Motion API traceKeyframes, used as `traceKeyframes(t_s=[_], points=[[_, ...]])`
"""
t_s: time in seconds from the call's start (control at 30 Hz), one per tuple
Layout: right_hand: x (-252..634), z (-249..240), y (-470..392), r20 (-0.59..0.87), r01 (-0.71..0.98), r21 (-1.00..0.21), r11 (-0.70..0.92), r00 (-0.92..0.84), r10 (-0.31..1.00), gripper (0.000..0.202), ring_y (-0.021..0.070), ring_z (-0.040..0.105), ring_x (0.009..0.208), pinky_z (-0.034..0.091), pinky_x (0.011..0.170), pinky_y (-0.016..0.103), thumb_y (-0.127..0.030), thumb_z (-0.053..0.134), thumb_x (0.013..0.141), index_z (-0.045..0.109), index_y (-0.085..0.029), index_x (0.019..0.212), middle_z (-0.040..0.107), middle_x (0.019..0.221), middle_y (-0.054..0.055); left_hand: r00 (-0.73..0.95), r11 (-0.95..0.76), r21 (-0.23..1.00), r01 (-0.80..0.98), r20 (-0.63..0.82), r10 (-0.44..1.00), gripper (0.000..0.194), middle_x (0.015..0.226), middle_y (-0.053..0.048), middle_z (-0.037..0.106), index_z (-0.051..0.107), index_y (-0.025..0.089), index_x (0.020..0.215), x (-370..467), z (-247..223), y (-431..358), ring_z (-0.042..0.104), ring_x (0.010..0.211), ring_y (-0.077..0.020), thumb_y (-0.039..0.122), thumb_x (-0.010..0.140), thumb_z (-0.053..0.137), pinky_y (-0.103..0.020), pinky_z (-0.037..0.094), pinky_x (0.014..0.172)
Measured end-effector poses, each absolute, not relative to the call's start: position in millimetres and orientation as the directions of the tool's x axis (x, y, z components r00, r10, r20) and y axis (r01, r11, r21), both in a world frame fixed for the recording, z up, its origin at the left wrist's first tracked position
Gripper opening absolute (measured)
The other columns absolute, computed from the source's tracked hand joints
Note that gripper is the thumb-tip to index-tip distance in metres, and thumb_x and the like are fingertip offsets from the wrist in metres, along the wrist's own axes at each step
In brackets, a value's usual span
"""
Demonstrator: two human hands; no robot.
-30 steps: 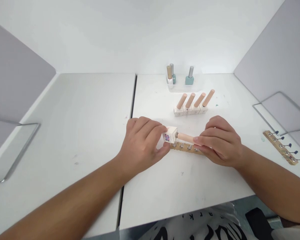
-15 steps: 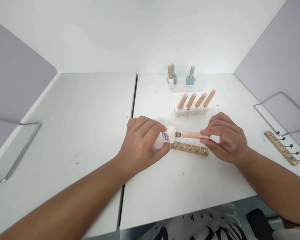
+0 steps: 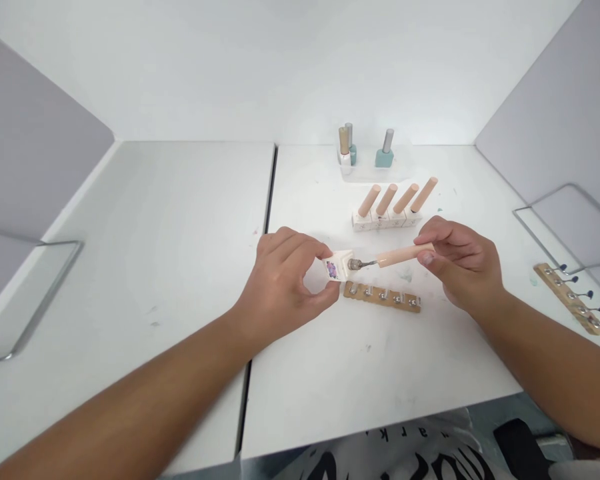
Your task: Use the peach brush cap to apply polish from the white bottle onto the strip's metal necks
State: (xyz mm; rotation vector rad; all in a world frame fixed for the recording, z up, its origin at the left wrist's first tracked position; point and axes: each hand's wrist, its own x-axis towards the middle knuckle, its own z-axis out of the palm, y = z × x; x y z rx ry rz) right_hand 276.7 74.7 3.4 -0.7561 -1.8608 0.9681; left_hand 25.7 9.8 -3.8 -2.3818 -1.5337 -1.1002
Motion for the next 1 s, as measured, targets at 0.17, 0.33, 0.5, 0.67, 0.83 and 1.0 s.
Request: traceKeyframes(t_s=[0.17, 0.33, 0.5, 0.67, 0.83, 1.0], points=[[280, 5, 85, 0.349, 0.017, -0.922, 0.387, -0.396, 0.85, 0.005, 0.0106, 0.048, 0.065, 0.04, 0.055, 0.025, -0.019, 0.065, 0.08, 0.067, -0.021, 0.083, 0.051, 0.065, -0.002, 0.215, -0.471, 0.321, 0.821, 0.592, 0.777, 0.016, 0.076, 0.0, 0.064, 0.054, 0.021, 0.085, 24, -4, 10, 0.055, 0.073, -0.0177, 0.019, 0.073, 0.064, -0.034, 0.044, 0.066], [289, 7, 104, 0.304, -0.063, -0.946, 0.318, -0.511, 0.804, 0.003, 0.0093, 0.048, 0.059, 0.04, 0.053, 0.024, -0.02, 0.065, 0.078, 0.067, -0.018, 0.079, 0.051, 0.06, -0.003, 0.192, -0.456, 0.354, 0.817, 0.579, 0.793, 0.013, 0.077, 0.0, 0.062, 0.053, 0.024, 0.085, 21, -4, 10, 0.054, 0.073, -0.0182, 0.021, 0.077, 0.062, -0.035, 0.043, 0.063], [300, 13, 116, 0.218, -0.022, -0.959, 0.284, -0.697, 0.683, 0.002, 0.0055, 0.046, 0.056, 0.038, 0.05, 0.02, -0.017, 0.065, 0.079, 0.066, -0.015, 0.079, 0.054, 0.064, -0.002, 0.179, -0.444, 0.358, 0.821, 0.578, 0.796, 0.013, 0.076, 0.001, 0.061, 0.053, 0.025, 0.084, 18, -4, 11, 0.054, 0.072, -0.0179, 0.022, 0.076, 0.063, -0.034, 0.043, 0.062], [305, 12, 120, 0.108, 0.069, -0.97, 0.231, -0.733, 0.672, 0.003, 0.0045, 0.048, 0.058, 0.041, 0.052, 0.018, -0.017, 0.065, 0.079, 0.066, -0.014, 0.078, 0.056, 0.067, -0.001, 0.135, -0.386, 0.381, 0.84, 0.542, 0.83, 0.01, 0.075, 0.001, 0.058, 0.053, 0.025, 0.083, 19, -3, 10, 0.053, 0.071, -0.0175, 0.022, 0.078, 0.061, -0.035, 0.044, 0.064], [304, 11, 121, 0.098, 0.068, -0.973, 0.222, -0.745, 0.66, 0.002, 0.0044, 0.048, 0.057, 0.042, 0.052, 0.018, -0.015, 0.065, 0.078, 0.066, -0.014, 0.079, 0.057, 0.066, -0.002, 0.138, -0.393, 0.384, 0.836, 0.545, 0.827, 0.013, 0.075, 0.002, 0.058, 0.055, 0.025, 0.086, 17, -5, 11, 0.051, 0.07, -0.0162, 0.021, 0.078, 0.064, -0.034, 0.045, 0.065], [303, 11, 121, 0.086, 0.094, -0.968, 0.233, -0.749, 0.657, 0.002, 0.0046, 0.049, 0.058, 0.043, 0.053, 0.018, -0.015, 0.065, 0.078, 0.066, -0.014, 0.079, 0.057, 0.066, -0.002, 0.147, -0.403, 0.346, 0.847, 0.576, 0.804, 0.014, 0.076, 0.003, 0.058, 0.056, 0.024, 0.083, 15, -6, 13, 0.048, 0.065, -0.0126, 0.025, 0.076, 0.068, -0.029, 0.043, 0.062]])
